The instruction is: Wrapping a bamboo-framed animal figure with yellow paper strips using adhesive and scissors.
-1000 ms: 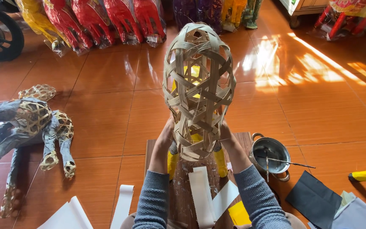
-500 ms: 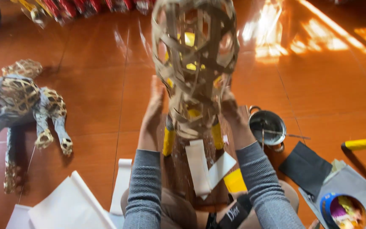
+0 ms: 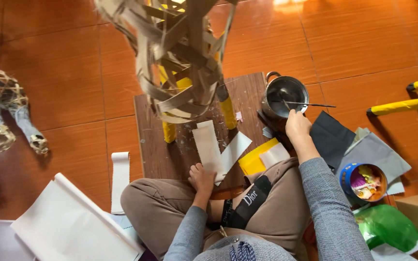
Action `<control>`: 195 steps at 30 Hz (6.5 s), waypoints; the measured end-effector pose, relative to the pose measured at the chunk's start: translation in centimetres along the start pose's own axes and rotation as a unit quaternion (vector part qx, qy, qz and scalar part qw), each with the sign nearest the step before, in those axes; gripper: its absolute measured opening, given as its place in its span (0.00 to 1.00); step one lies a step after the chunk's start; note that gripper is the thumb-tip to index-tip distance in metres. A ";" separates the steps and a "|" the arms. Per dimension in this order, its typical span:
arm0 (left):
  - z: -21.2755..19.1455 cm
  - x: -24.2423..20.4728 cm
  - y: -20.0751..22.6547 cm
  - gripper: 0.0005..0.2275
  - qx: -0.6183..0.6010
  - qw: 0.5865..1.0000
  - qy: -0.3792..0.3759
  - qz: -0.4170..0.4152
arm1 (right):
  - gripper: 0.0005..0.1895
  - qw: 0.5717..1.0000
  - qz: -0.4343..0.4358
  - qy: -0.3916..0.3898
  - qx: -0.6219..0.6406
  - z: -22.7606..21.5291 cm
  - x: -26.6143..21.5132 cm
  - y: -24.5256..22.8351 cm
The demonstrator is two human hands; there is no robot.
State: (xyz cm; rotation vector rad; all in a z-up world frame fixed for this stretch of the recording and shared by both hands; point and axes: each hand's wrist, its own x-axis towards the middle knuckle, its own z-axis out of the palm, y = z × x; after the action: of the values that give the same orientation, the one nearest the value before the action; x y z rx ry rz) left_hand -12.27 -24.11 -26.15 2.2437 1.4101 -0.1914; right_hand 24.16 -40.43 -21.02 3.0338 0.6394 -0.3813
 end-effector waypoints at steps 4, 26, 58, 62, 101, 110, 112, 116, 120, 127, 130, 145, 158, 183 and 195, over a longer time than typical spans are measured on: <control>2.0 1.5 -2.5 0.21 -0.020 1.000 0.016 0.008 | 0.17 0.998 -0.056 0.033 0.001 -3.9 -2.7 0.5; 6.6 4.4 -7.5 0.15 -0.383 0.923 0.025 0.009 | 0.17 0.857 -0.105 -0.224 0.452 3.9 -18.0 -5.7; 6.1 5.0 -6.0 0.20 -0.724 0.550 -0.283 -0.306 | 0.22 0.966 -0.172 -0.146 0.126 1.1 -32.6 -11.1; 5.0 4.4 -5.8 0.22 -0.764 0.506 -0.344 -0.205 | 0.23 0.949 -0.227 -0.120 0.182 2.8 -32.7 -11.1; -34.9 6.1 2.6 0.06 -0.584 0.745 0.014 0.322 | 0.07 0.598 -0.382 0.075 0.701 -23.7 -7.8 -18.3; -36.3 15.3 11.2 0.12 -0.641 0.687 0.100 0.327 | 0.11 0.549 -0.282 0.101 0.780 -23.4 -1.2 -27.3; -35.8 15.7 13.0 0.13 -0.655 0.665 0.113 0.341 | 0.10 0.535 -0.289 0.096 0.788 -23.8 -1.0 -28.6; -33.1 18.2 14.2 0.14 -0.731 0.569 0.092 0.365 | 0.06 0.554 -0.314 0.114 0.763 -22.7 0.8 -29.8; -32.8 19.5 14.6 0.15 -0.714 0.598 0.145 0.334 | 0.10 0.507 -0.350 0.053 0.786 -23.1 1.3 -30.5; -29.3 27.7 12.8 0.18 -0.746 0.575 0.109 0.317 | 0.12 0.439 -0.331 -0.024 0.835 -23.6 0.9 -30.8; -27.6 31.6 11.8 0.21 -0.729 0.563 0.121 0.370 | 0.12 0.470 -0.336 0.007 0.816 -23.0 1.7 -31.1; -31.0 28.7 12.8 0.08 -0.639 0.648 0.236 0.341 | 0.25 0.683 -0.145 0.088 0.711 -23.8 0.9 -30.7; -31.6 21.8 13.6 0.08 -0.668 0.633 0.138 0.368 | 0.22 0.586 -0.427 0.343 0.597 -16.8 2.1 -29.7; -32.7 28.9 12.6 0.29 -0.631 0.672 -0.045 0.387 | 0.17 0.539 -0.324 -0.042 0.776 -25.4 2.4 -30.3; -11.1 14.8 -7.2 0.08 -0.460 0.876 0.142 0.025 | 0.22 0.996 -0.074 -0.017 0.043 -10.7 1.7 -7.3</control>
State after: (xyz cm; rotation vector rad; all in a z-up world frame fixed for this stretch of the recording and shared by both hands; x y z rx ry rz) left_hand -13.27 -4.42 -24.11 1.5138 1.1948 0.7163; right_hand 25.19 -32.32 -10.79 3.0621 0.8719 -0.4757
